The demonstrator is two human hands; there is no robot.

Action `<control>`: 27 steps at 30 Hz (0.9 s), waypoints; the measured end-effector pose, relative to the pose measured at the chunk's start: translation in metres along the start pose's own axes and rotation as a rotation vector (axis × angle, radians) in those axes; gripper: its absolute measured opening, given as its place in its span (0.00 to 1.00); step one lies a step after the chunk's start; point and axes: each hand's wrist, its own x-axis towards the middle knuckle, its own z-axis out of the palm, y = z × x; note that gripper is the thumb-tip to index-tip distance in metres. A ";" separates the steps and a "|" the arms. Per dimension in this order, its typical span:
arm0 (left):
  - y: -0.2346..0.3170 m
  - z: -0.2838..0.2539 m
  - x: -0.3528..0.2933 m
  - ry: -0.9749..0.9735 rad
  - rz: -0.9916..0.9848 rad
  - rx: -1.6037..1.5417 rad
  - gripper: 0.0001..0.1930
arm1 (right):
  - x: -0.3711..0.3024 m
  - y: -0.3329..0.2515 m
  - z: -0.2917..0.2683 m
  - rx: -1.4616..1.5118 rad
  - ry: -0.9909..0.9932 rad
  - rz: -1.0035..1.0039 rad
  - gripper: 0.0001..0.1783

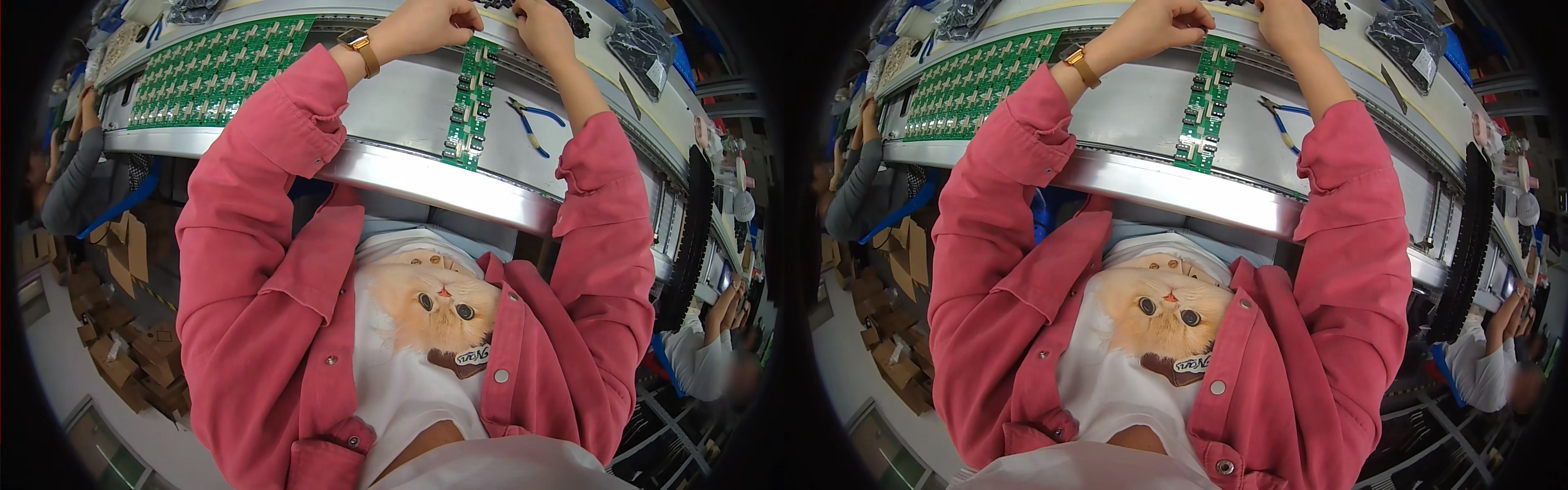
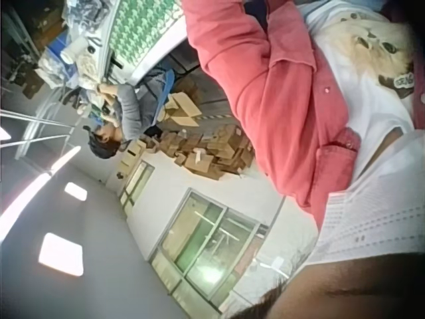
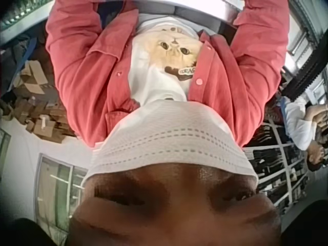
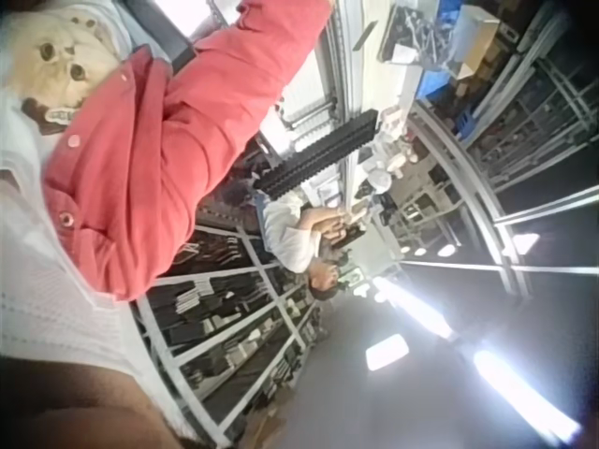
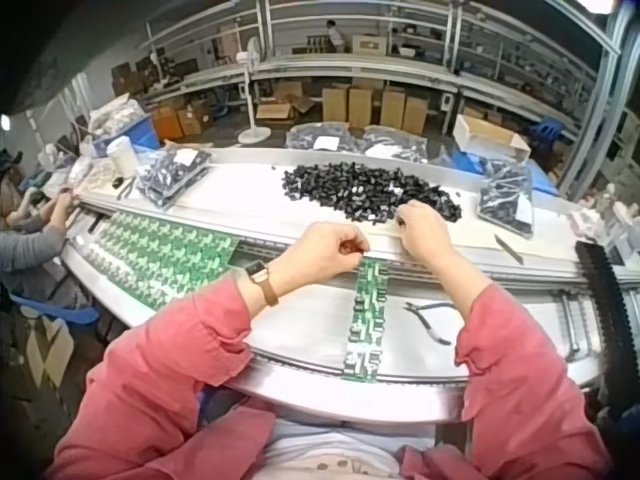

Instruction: Assembling a printed circuit board by manually placing small components onto it.

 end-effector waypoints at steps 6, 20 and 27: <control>-0.001 0.005 0.002 -0.070 0.137 0.122 0.05 | 0.001 0.001 -0.006 0.046 -0.046 0.047 0.07; 0.019 0.019 -0.006 0.001 0.094 0.606 0.02 | 0.002 0.013 -0.001 0.079 -0.018 0.090 0.06; 0.017 0.018 -0.007 0.065 0.188 0.638 0.02 | -0.005 0.008 -0.010 -0.031 0.132 0.018 0.08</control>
